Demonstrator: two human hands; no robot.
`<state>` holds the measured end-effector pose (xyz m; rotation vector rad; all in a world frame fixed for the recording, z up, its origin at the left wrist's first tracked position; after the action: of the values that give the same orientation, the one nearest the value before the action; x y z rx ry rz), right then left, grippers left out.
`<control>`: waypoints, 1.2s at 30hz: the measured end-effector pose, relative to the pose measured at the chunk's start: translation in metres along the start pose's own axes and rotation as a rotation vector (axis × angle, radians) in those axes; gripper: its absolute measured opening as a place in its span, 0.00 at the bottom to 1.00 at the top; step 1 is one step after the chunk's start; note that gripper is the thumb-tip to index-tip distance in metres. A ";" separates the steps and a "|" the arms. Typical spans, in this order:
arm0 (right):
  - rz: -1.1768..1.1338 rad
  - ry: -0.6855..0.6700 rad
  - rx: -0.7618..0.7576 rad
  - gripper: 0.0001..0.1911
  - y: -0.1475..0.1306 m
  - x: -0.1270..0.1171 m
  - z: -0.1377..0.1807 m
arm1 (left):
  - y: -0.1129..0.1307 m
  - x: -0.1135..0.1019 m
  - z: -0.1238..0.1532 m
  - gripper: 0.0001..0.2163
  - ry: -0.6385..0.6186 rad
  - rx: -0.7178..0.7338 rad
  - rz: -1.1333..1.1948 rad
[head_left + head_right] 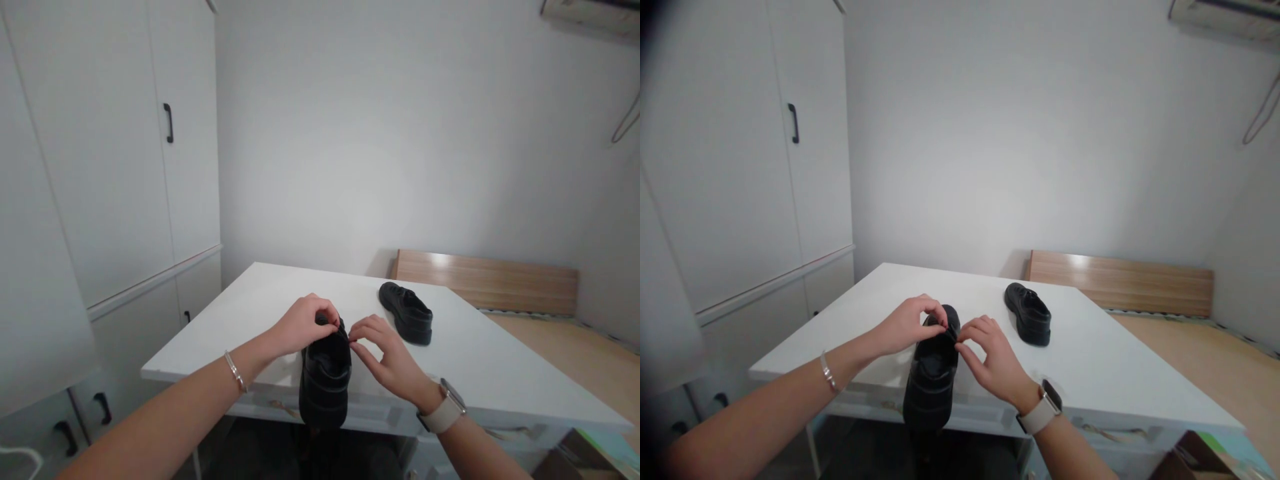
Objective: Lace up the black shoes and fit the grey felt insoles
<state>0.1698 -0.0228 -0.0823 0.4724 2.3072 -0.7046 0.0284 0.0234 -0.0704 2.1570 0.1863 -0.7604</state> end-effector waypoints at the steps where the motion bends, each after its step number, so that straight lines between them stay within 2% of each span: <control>1: -0.059 0.040 0.040 0.08 0.001 -0.001 -0.004 | 0.007 0.000 0.002 0.05 0.019 0.040 -0.072; 4: -0.224 0.130 0.182 0.12 0.010 0.006 -0.020 | 0.026 0.003 0.006 0.10 0.048 0.174 -0.297; 9: -0.379 0.100 0.332 0.13 0.031 0.031 -0.040 | 0.032 0.015 0.008 0.09 0.100 0.379 -0.616; 13: -0.587 0.014 0.471 0.16 0.047 0.037 -0.042 | 0.026 0.022 0.008 0.06 0.182 0.477 -0.710; 17: -0.670 -0.017 0.531 0.14 0.057 0.035 -0.040 | 0.024 0.021 0.011 0.07 0.263 0.515 -0.715; 20: -0.698 0.004 0.548 0.14 0.063 0.038 -0.038 | 0.025 0.012 0.014 0.06 0.306 0.492 -0.681; 25: -0.542 0.082 0.494 0.10 0.067 0.038 -0.037 | 0.023 -0.004 0.026 0.05 0.370 0.385 -0.582; 30: -0.408 0.156 0.484 0.07 0.073 0.031 -0.032 | -0.008 -0.016 0.040 0.05 0.396 0.104 -0.289; 33: -0.282 0.213 0.435 0.07 0.054 0.017 -0.022 | -0.024 -0.022 0.060 0.03 0.420 -0.013 -0.134; 36: -0.109 0.209 0.349 0.11 0.011 0.011 -0.003 | -0.028 -0.026 0.106 0.04 0.497 -0.024 -0.165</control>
<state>0.1665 -0.0104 -0.0919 0.6050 2.4242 -1.1708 -0.0518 -0.0351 -0.1247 2.2926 0.6320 -0.2932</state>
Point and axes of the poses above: each hand's wrist, its own z-axis away from the middle knuckle, its own x-axis out of the palm, y = z × x, the point moved 8 cm from there along -z, towards the middle knuckle, and after that the axes turned 2 degrees about y, right-handed, at the moved point
